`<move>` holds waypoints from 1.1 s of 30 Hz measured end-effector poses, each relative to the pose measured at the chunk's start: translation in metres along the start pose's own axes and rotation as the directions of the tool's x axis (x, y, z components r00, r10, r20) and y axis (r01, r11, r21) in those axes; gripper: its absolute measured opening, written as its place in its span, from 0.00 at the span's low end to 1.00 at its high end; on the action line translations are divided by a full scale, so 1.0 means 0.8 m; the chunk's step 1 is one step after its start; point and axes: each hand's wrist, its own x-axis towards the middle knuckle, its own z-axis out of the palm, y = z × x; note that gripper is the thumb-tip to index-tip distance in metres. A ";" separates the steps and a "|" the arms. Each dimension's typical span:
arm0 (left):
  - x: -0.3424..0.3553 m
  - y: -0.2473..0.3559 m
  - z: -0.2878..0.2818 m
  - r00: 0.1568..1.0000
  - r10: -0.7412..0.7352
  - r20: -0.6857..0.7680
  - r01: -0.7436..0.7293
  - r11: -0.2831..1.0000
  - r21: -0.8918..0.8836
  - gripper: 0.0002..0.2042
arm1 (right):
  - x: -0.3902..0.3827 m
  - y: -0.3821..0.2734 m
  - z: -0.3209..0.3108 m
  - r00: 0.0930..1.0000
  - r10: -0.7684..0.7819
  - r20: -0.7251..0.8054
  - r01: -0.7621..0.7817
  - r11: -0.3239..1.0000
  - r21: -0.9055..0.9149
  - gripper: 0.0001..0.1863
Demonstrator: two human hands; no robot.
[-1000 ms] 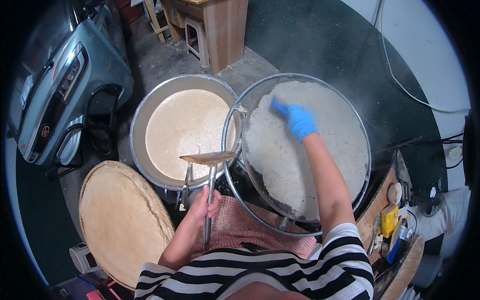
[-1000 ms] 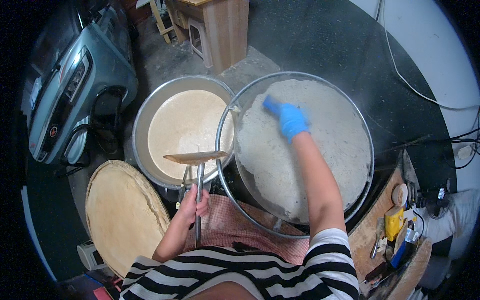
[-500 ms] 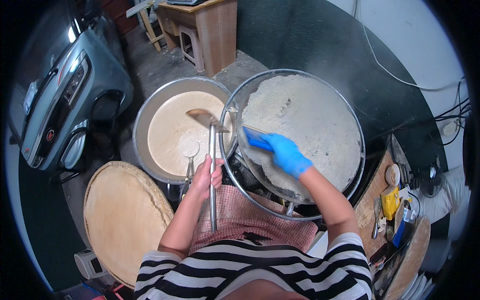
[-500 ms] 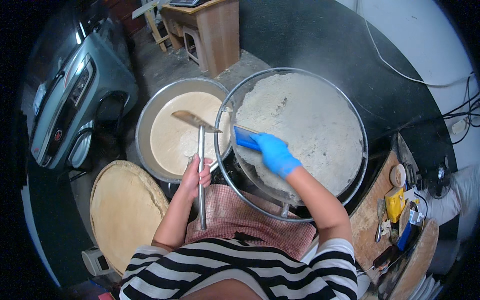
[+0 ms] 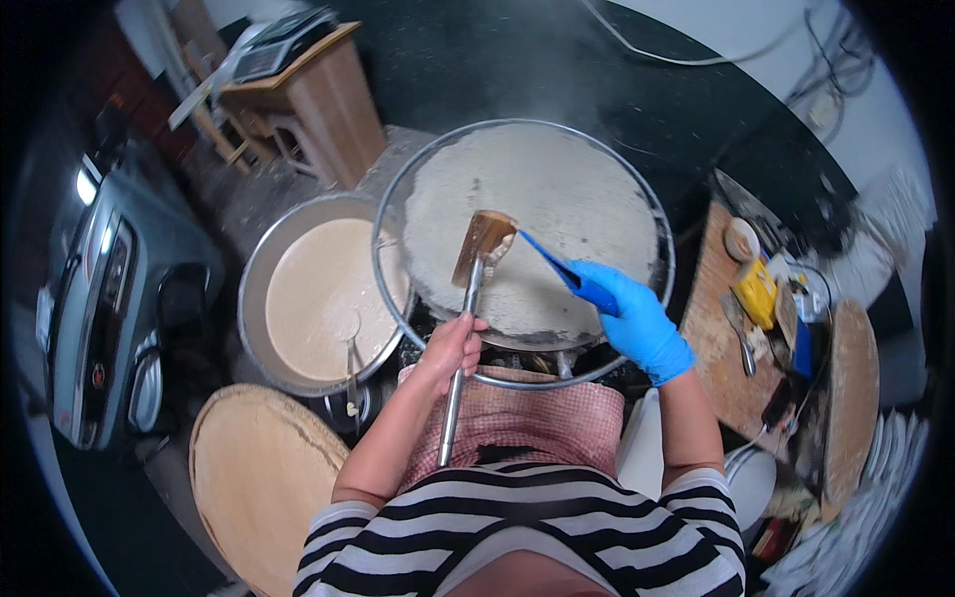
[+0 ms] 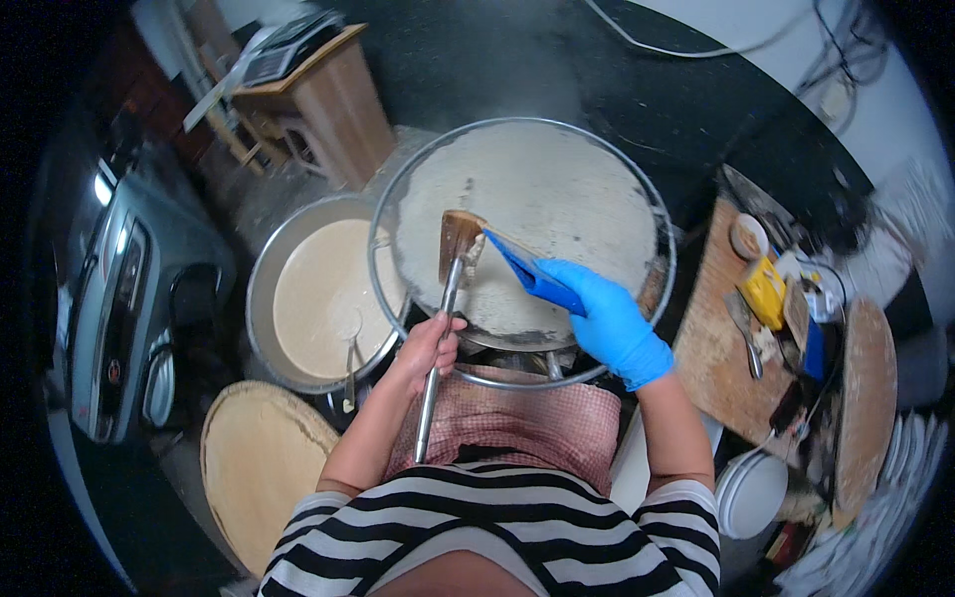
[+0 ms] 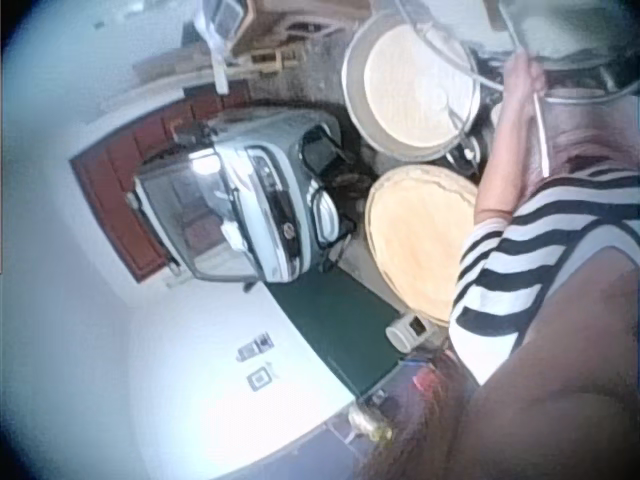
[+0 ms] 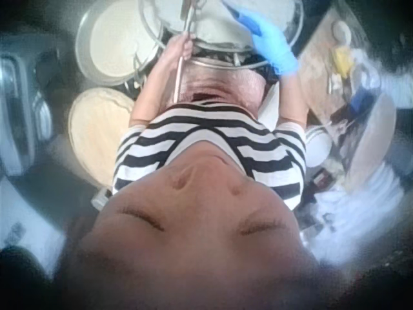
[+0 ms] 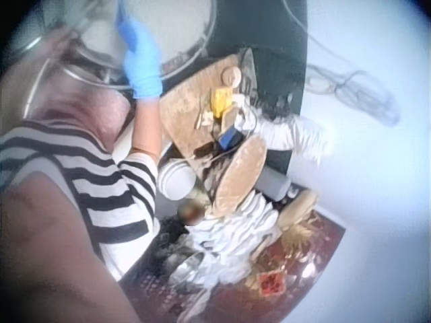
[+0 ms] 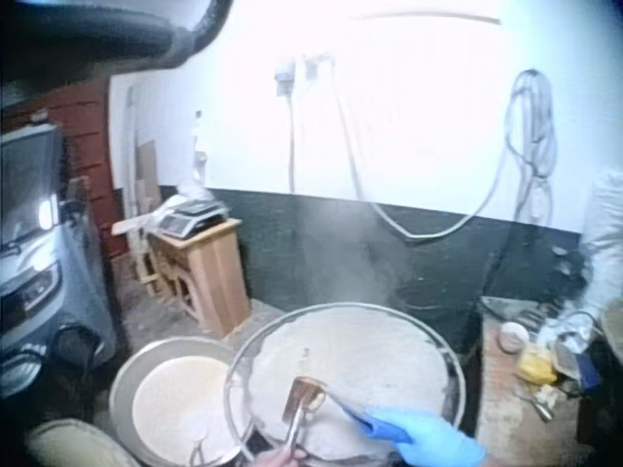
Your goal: The person scoops batter from a large metal bowl and spreads it in a circular motion on a hot griddle using a wooden spreader. They cook the crepe, lift it with a blue plastic scraper, and place it onto a stack on a wooden board. The person repeats this process multiple times.
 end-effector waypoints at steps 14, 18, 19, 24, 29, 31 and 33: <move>0.005 -0.009 0.065 0.993 -0.050 0.104 0.038 0.993 0.111 0.16 | -0.059 0.053 -0.008 0.999 0.032 -0.028 -0.033 0.999 -0.031 0.25; 0.004 -0.006 0.083 0.992 -0.044 0.116 0.031 0.993 0.112 0.16 | -0.058 0.084 0.017 0.999 0.038 -0.004 -0.039 0.999 -0.030 0.25; 0.004 -0.005 0.087 0.990 -0.045 0.131 0.032 0.995 0.099 0.17 | -0.056 0.091 0.025 0.999 0.035 -0.020 -0.035 0.999 -0.033 0.24; 0.001 0.000 0.099 0.974 -0.011 0.226 0.000 0.999 0.050 0.17 | -0.040 0.128 0.041 0.993 0.119 0.014 -0.118 0.990 -0.083 0.23; -0.006 0.024 0.052 0.975 0.200 0.091 -0.200 0.980 -0.013 0.16 | -0.005 0.207 -0.048 0.981 0.167 -0.099 -0.182 0.969 -0.164 0.35; -0.004 0.028 0.031 0.975 0.223 0.015 -0.223 0.975 0.005 0.18 | 0.016 0.248 -0.092 0.920 0.371 -0.124 -0.391 0.875 -0.285 0.35; 0.001 0.025 0.018 0.974 0.226 -0.031 -0.225 0.974 0.025 0.18 | 0.043 0.285 -0.116 0.898 0.399 -0.185 -0.440 0.819 -0.369 0.30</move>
